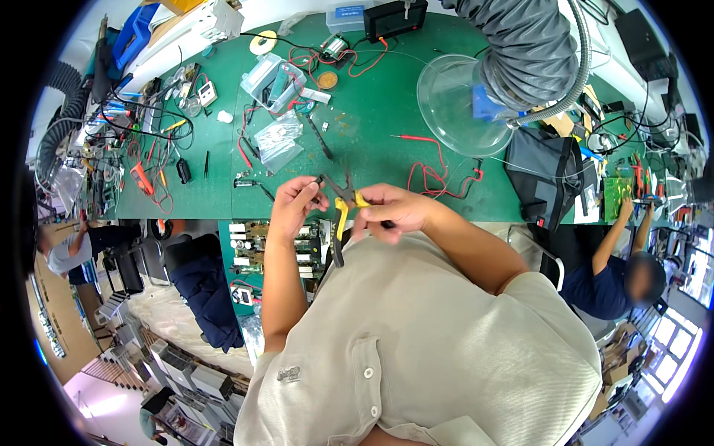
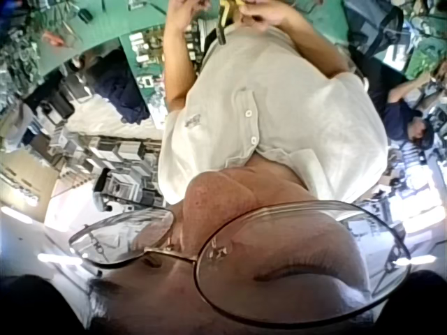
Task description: The person uses a heat gun and a soldering tool to work on a wire and a connector, then uses pliers to manipulate the components on a green workbench.
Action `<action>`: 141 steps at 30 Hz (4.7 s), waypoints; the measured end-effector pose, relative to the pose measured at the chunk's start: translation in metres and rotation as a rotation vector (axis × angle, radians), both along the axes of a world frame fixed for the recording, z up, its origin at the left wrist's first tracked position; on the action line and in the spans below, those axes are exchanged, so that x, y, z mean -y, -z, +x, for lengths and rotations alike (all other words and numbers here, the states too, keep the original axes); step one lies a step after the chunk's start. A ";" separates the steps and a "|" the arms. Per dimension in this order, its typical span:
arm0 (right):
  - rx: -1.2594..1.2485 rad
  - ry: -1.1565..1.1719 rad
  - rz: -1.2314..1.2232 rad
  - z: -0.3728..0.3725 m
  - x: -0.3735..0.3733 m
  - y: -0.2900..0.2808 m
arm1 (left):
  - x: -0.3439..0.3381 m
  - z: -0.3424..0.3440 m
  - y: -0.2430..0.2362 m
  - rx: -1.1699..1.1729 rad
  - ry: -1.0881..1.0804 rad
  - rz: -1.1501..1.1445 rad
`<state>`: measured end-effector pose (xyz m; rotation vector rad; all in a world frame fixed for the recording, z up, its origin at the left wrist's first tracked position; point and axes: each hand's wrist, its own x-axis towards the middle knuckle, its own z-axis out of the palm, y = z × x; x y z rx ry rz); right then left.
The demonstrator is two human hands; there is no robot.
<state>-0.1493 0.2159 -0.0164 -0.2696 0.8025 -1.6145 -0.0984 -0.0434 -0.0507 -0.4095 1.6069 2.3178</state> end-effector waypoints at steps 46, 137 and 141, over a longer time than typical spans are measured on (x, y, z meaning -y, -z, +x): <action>-1.491 0.563 0.164 0.018 0.052 0.003 | -0.069 0.041 -0.069 -0.336 -0.409 -0.558; -0.808 0.162 0.347 0.015 0.049 0.030 | -0.051 0.032 -0.033 -0.576 -0.306 -1.024; -0.812 0.189 0.363 0.019 0.050 0.034 | -0.051 0.032 -0.036 -0.623 -0.297 -1.045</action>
